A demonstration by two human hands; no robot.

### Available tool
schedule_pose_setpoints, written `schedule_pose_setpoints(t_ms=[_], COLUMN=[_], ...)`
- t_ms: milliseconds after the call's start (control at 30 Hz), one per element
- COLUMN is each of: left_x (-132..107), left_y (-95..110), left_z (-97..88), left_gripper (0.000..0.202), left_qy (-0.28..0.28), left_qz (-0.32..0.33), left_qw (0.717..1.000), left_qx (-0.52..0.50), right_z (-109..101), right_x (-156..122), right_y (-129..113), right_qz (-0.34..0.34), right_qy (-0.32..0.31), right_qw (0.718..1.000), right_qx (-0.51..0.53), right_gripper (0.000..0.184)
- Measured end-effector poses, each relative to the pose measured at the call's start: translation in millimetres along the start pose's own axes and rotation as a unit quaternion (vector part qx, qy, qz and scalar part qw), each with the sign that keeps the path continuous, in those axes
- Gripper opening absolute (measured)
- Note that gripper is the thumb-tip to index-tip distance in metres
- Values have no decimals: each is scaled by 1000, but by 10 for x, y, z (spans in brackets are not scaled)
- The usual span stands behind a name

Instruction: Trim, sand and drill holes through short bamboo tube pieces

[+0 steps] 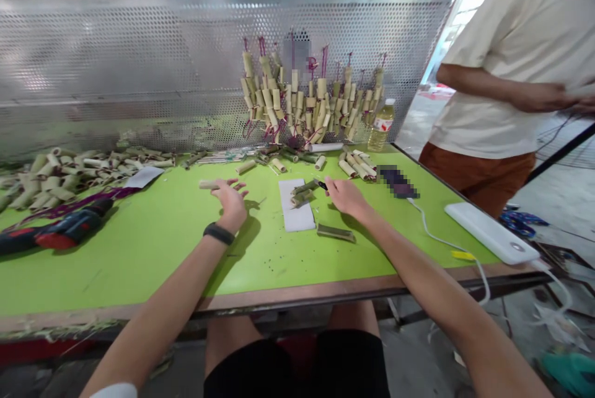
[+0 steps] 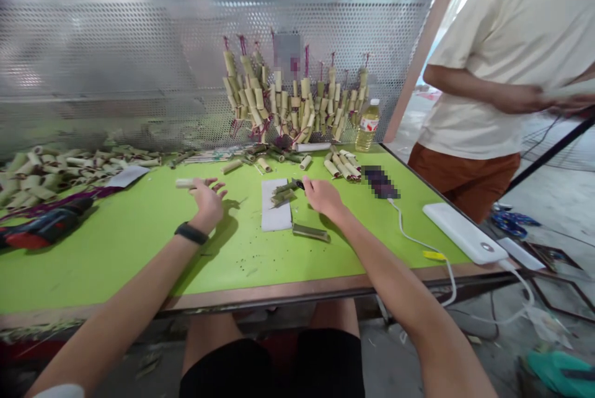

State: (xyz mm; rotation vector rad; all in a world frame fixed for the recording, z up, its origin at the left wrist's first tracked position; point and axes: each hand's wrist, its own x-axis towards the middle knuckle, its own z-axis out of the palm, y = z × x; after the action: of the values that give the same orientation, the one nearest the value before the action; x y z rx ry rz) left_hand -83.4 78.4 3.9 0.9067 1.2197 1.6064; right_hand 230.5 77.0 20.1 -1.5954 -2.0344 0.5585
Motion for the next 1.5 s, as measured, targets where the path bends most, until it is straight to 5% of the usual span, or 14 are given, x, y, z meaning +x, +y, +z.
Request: schedule_pose_setpoints(t_ms=[67, 133, 233, 500, 567, 700, 867, 1067, 1500], left_x=[-88, -152, -132, -13, -113, -413, -738, -832, -881], left_y=[-35, -66, -72, 43, 8, -76, -89, -135, -146], left_z=[111, 237, 315, 100, 169, 361, 443, 473, 491], left_gripper=[25, 25, 31, 17, 16, 24, 36, 44, 49], left_qy=[145, 93, 132, 236, 198, -21, -243, -281, -304], left_qz=[55, 86, 52, 16, 17, 39, 101, 95, 96], left_qw=[988, 991, 988, 971, 980, 999, 950, 940, 927], left_qx=[-11, -31, -60, -32, -24, 6, 166, 168, 198], right_z=[-9, -16, -16, 17, 16, 0, -23, 27, 96], right_x=[-5, -8, -2, -4, -16, -26, -50, -143, -210], right_y=[5, 13, 31, 24, 3, -17, -44, -194, -282], right_qz=[-1, -9, -23, -37, -36, -52, -90, -153, -179], right_qy=[-10, -14, -7, -14, -20, -14, -11, -22, -18], right_qw=[1000, 1000, 1000, 999, 999, 999, 996, 988, 983], right_qx=[3, 6, 9, 14, 13, 1, -1, 7, -27], right_gripper=[69, 68, 68, 68, 66, 63, 63, 61, 55])
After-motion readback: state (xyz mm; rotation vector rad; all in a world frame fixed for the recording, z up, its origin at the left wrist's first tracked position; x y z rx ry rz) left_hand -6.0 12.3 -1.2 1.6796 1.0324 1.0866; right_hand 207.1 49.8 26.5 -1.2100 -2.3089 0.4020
